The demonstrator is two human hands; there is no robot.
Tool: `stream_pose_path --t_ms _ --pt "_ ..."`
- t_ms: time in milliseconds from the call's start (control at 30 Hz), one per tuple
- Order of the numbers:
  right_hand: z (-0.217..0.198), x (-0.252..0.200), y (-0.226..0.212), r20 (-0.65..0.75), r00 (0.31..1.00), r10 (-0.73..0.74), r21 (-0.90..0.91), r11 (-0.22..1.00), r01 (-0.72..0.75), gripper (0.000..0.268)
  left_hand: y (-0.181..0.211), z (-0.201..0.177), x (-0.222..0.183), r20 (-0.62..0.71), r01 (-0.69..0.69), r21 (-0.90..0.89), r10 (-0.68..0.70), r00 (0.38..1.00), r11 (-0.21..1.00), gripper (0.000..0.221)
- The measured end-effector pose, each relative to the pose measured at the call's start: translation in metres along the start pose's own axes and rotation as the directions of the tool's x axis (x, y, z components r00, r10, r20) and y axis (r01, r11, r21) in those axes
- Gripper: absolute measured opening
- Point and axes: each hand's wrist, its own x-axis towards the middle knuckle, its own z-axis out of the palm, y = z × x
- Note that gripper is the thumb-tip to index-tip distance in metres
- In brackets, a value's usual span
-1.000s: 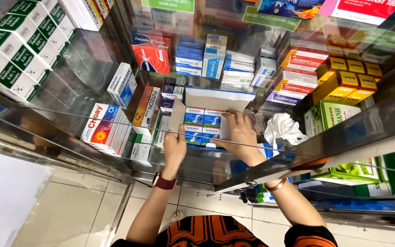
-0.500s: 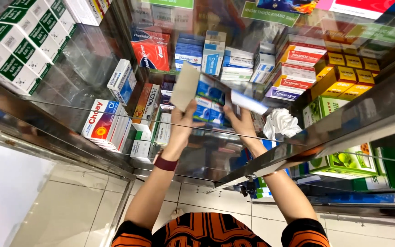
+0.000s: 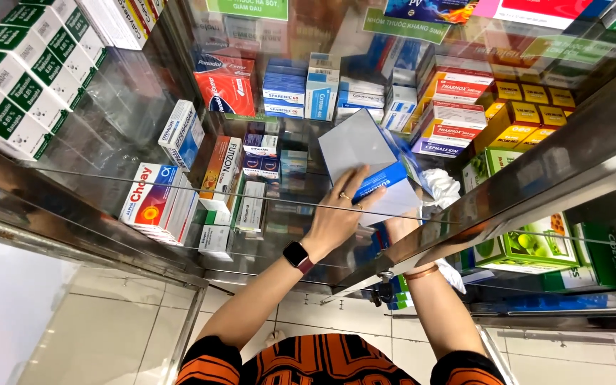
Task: The person cleans the glass shelves of a pharmacy cabinet using a white cloth. They wipe the surface, pick up and move several medicine boxes, and continue wiping the shelves and the boxes themselves.
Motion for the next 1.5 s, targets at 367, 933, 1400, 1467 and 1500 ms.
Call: stream_pose_path --t_ms 367,933,1400,1467,1500 --pt "0.041 -0.021 0.014 -0.072 0.896 -0.439 -0.319 0.861 0.397 0.056 -0.013 -0.019 0.005 -0.251 0.124 -0.17 -0.165 0.954 0.978 0.073" --pt "0.008 -0.08 0.018 0.461 0.714 -0.528 -0.837 0.008 0.547 0.057 -0.027 -0.007 -0.009 -0.352 0.025 -0.096 -0.058 0.934 0.995 0.068" --pt "0.04 -0.171 -0.015 0.645 0.582 -0.495 -0.752 -0.277 0.598 0.04 -0.077 -0.055 -0.085 -0.21 0.047 -0.975 -0.972 0.108 0.216 0.034" --pt "-0.006 -0.2 -0.012 0.625 0.398 -0.672 -0.766 -0.429 0.478 0.014 -0.076 -0.068 -0.096 -0.18 0.151 -0.966 -0.964 0.196 0.211 0.04" --pt "-0.079 -0.197 0.005 0.627 0.404 -0.666 -0.766 -0.43 0.479 0.014 -0.077 -0.07 -0.096 -0.179 0.152 -0.966 -0.966 0.187 0.209 0.04"
